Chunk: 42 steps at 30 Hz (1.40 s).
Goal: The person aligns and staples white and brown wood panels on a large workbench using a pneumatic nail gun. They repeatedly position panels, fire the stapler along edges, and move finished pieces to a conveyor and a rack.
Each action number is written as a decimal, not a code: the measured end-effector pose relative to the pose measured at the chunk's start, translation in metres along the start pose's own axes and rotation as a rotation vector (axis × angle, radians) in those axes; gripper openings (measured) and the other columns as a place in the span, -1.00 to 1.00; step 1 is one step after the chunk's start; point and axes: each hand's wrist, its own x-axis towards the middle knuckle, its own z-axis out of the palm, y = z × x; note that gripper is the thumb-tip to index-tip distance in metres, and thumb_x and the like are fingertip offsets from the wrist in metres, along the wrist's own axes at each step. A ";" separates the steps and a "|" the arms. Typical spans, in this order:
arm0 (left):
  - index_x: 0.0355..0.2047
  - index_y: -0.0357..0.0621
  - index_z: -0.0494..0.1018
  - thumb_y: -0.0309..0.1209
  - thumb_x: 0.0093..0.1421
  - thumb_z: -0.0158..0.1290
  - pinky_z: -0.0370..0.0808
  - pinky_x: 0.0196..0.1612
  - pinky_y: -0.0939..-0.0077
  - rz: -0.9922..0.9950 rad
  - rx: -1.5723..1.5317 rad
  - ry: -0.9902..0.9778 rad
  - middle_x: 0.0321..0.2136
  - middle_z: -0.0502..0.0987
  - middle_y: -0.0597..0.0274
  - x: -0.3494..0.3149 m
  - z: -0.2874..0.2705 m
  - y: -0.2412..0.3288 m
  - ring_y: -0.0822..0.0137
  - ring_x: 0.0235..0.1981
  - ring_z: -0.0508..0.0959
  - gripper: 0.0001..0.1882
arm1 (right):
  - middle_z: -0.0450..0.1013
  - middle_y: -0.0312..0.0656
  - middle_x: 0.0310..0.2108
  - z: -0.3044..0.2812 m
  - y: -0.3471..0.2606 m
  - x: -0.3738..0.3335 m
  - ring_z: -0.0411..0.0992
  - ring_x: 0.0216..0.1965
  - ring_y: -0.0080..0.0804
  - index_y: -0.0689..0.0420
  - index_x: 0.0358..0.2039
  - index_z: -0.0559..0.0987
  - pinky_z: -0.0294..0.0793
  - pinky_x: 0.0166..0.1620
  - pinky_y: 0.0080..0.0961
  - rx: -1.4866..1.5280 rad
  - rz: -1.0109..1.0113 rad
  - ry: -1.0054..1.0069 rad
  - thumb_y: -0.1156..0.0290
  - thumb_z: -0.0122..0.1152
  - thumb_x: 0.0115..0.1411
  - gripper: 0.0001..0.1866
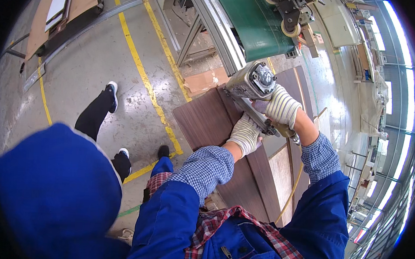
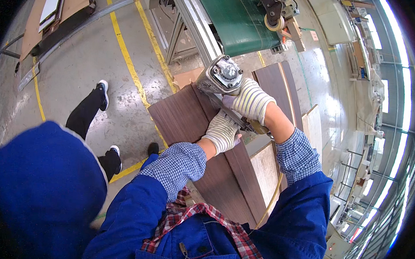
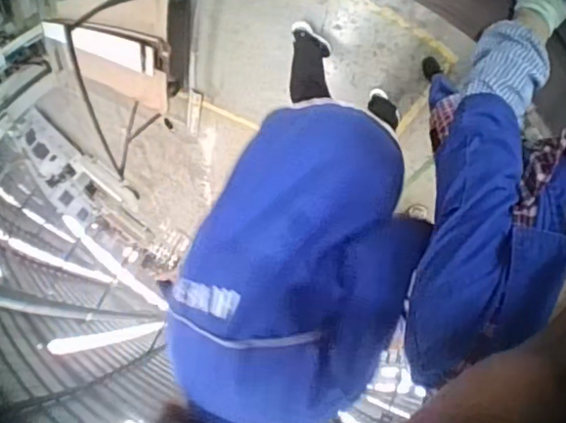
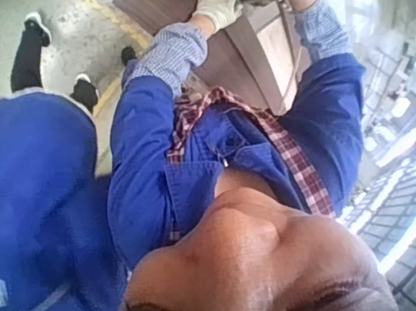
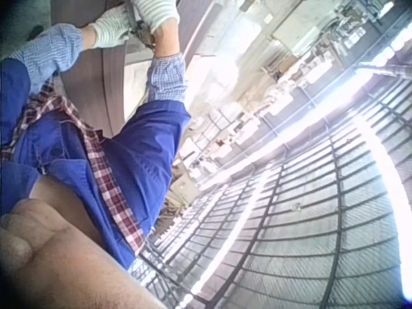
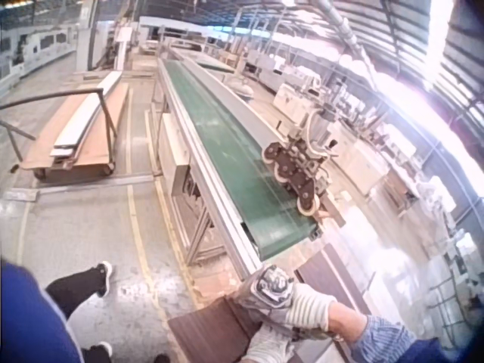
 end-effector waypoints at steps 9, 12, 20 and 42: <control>0.25 -0.17 0.11 -0.03 0.19 -0.13 -0.21 0.37 0.21 0.007 -0.050 0.071 0.28 0.10 0.04 -0.004 -0.012 0.000 0.12 0.33 0.00 -0.30 | 0.45 -0.08 -0.59 -0.007 -0.004 0.010 0.34 -0.59 -0.34 0.24 -0.31 0.55 0.45 -0.38 -0.37 -0.084 -0.032 -0.069 0.27 0.15 -0.01 -0.68; 0.25 -0.17 0.11 -0.03 0.19 -0.13 -0.19 0.37 0.22 0.012 -0.042 0.064 0.27 0.10 0.04 -0.004 -0.015 -0.001 0.12 0.32 0.01 -0.30 | 0.40 -0.19 -0.68 -0.009 -0.003 0.011 0.30 -0.69 -0.46 0.24 -0.35 0.54 0.40 -0.53 -0.43 -0.091 0.118 -0.112 0.29 0.14 0.00 -0.72; 0.24 -0.17 0.13 0.00 0.18 -0.13 -0.16 0.36 0.23 -0.005 -0.037 0.099 0.25 0.14 0.04 -0.003 -0.012 0.000 0.12 0.31 0.04 -0.29 | 0.33 -0.29 -0.73 -0.003 0.006 0.012 0.30 -0.71 -0.55 0.25 -0.42 0.51 0.32 -0.62 -0.51 -0.011 0.108 -0.031 0.30 0.22 -0.02 -0.74; -0.12 -0.22 0.49 0.03 0.15 -0.10 -0.05 0.28 0.06 0.111 0.203 0.213 -0.05 0.47 0.06 -0.008 -0.026 0.009 0.14 0.10 0.32 -0.43 | 0.51 -0.27 -0.51 0.051 0.043 -0.246 0.44 -0.48 -0.55 0.21 -0.29 0.60 0.49 -0.34 -0.52 0.384 0.247 0.401 0.39 0.32 -0.03 -0.73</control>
